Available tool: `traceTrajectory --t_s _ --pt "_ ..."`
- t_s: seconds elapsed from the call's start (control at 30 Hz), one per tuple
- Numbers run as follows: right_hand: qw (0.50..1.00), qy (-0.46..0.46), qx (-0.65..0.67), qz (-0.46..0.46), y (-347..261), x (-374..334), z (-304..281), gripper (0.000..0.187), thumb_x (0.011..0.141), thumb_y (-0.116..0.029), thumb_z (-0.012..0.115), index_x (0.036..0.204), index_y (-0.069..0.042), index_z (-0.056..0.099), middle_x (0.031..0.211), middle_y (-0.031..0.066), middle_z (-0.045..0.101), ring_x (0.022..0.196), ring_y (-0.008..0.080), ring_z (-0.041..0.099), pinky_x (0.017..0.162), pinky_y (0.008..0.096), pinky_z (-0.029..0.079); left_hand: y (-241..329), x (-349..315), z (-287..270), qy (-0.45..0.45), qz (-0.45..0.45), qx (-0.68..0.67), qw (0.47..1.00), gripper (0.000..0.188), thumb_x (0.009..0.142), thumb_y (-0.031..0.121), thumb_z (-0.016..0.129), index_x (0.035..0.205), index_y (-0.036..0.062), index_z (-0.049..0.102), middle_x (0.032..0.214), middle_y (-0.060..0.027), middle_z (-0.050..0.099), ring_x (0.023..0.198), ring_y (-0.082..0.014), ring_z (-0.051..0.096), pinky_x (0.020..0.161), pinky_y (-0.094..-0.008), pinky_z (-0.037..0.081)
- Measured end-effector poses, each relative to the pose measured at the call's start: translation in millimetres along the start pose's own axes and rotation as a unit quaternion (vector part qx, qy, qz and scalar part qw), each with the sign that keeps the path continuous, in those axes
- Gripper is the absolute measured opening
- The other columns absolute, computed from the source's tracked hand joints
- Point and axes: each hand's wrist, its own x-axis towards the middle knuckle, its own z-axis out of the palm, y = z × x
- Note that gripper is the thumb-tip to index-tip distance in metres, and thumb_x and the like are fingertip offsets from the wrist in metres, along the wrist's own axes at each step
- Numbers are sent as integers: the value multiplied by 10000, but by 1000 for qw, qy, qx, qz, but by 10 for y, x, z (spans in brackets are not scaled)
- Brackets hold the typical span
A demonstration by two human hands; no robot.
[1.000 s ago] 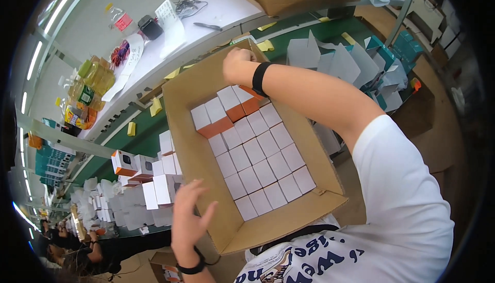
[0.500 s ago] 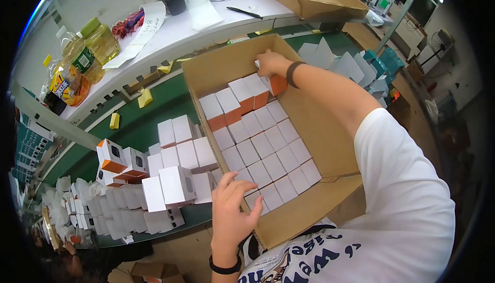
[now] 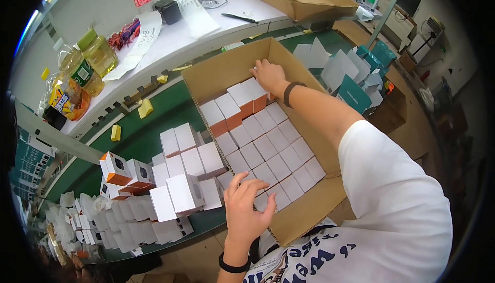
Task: The recorder is seen organizing small white boxes into a larger shipping carton on an assembly line.
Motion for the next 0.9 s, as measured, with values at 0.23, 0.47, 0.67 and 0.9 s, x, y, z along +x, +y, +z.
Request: traceTrajectory --t_s 0.23,0.47,0.67,0.9 --pt "967 -169 -103 -163 281 -225 533 353 982 -169 514 1222 60 632 1178 304 609 1098 448 625 946 498 524 75 16 46 19 -5 -15 1000 210 752 100 772 947 105 694 1003 -25 717 1215 -337 570 963 -434 414" --pt "946 -208 143 204 -94 -431 699 1048 828 -227 663 1579 88 4 1605 414 -103 1440 675 132 1178 591 292 192 121 148 23 -3 -10 1000 189 745 60 751 927 70 702 1013 -68 723 1196 -354 563 1022 -440 429" --pt "960 -182 214 -2 -816 -874 129 662 818 -216 681 1362 104 482 1496 351 416 1335 494 482 1047 572 454 101 35 99 46 -24 7 999 181 740 27 740 915 54 702 991 -81 723 1181 -355 571 1035 -440 438" --pt "915 -216 250 -233 -826 -655 1078 283 848 -219 617 1057 -67 732 1118 188 729 1074 395 678 921 511 537 245 -75 -9 112 -24 32 993 209 748 44 770 950 47 712 1173 -136 677 1120 -329 615 947 -423 487"
